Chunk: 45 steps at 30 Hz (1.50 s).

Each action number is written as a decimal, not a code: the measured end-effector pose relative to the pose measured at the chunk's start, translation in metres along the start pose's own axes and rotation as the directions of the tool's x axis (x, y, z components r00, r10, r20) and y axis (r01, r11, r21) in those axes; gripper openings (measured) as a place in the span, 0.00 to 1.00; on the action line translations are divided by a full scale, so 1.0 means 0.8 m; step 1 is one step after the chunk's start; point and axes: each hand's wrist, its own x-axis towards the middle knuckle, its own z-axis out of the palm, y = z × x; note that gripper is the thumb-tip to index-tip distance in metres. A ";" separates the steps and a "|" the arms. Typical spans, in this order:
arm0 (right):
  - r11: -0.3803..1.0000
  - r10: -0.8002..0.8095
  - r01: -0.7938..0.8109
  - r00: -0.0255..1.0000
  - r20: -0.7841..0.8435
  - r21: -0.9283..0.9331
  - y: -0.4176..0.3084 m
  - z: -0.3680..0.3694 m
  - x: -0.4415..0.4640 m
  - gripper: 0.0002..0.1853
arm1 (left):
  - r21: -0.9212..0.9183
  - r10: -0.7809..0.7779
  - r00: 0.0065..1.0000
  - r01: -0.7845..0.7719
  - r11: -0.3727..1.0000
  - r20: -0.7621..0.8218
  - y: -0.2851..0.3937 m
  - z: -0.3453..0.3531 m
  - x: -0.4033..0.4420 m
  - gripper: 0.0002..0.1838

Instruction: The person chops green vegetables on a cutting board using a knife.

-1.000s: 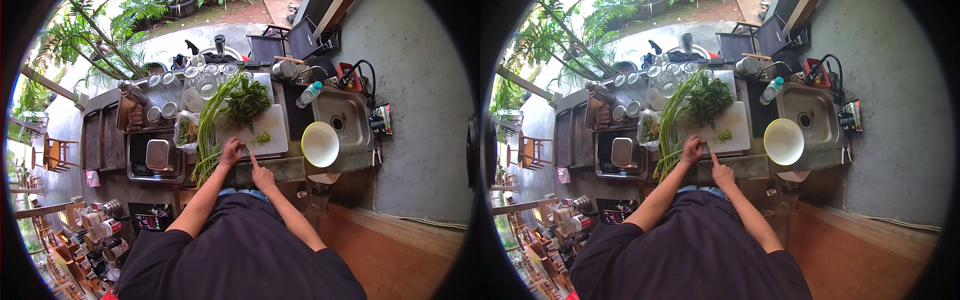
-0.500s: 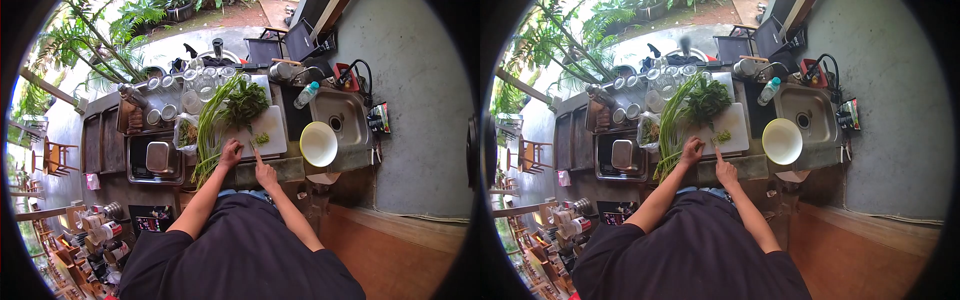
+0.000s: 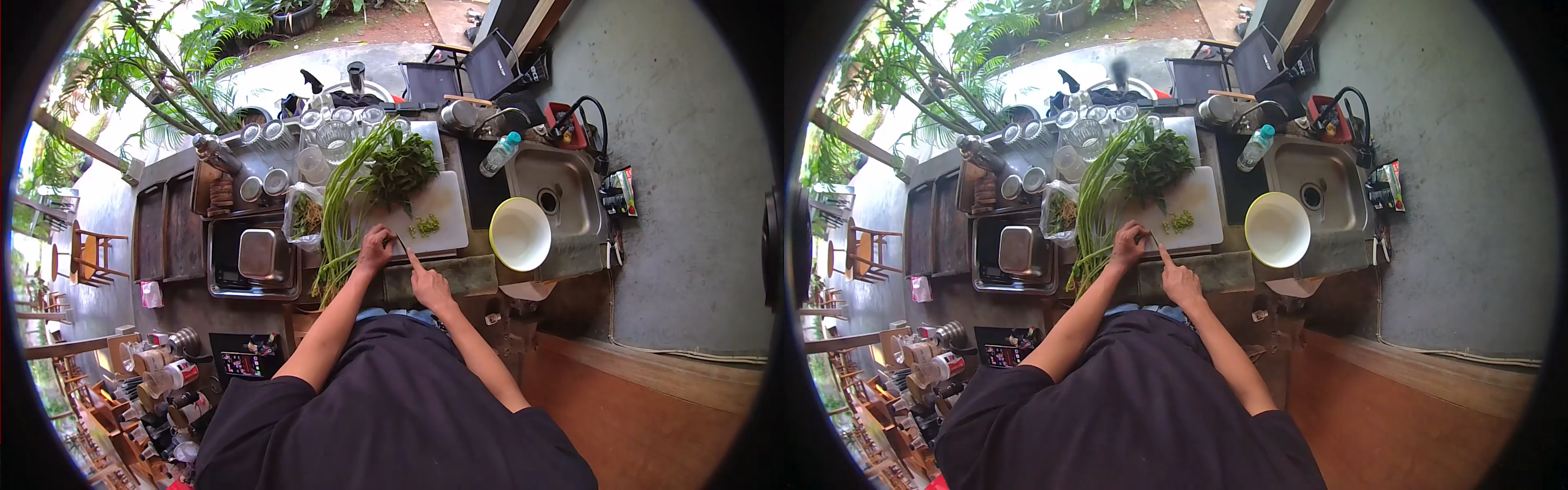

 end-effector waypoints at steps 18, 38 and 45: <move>0.999 0.035 -0.034 0.999 0.038 -0.026 -0.003 0.011 0.003 0.38 | -0.003 0.061 0.998 -0.061 0.998 0.028 -0.006 0.005 -0.002 0.06; 1.000 -0.015 0.015 1.000 -0.019 -0.013 0.016 0.042 0.038 0.41 | 0.024 0.069 0.998 -0.069 0.997 -0.007 -0.003 0.006 -0.002 0.06; 0.999 0.034 -0.033 0.999 0.042 -0.034 0.018 0.036 0.005 0.41 | 0.010 0.079 0.997 -0.079 0.997 0.006 -0.006 0.007 -0.003 0.06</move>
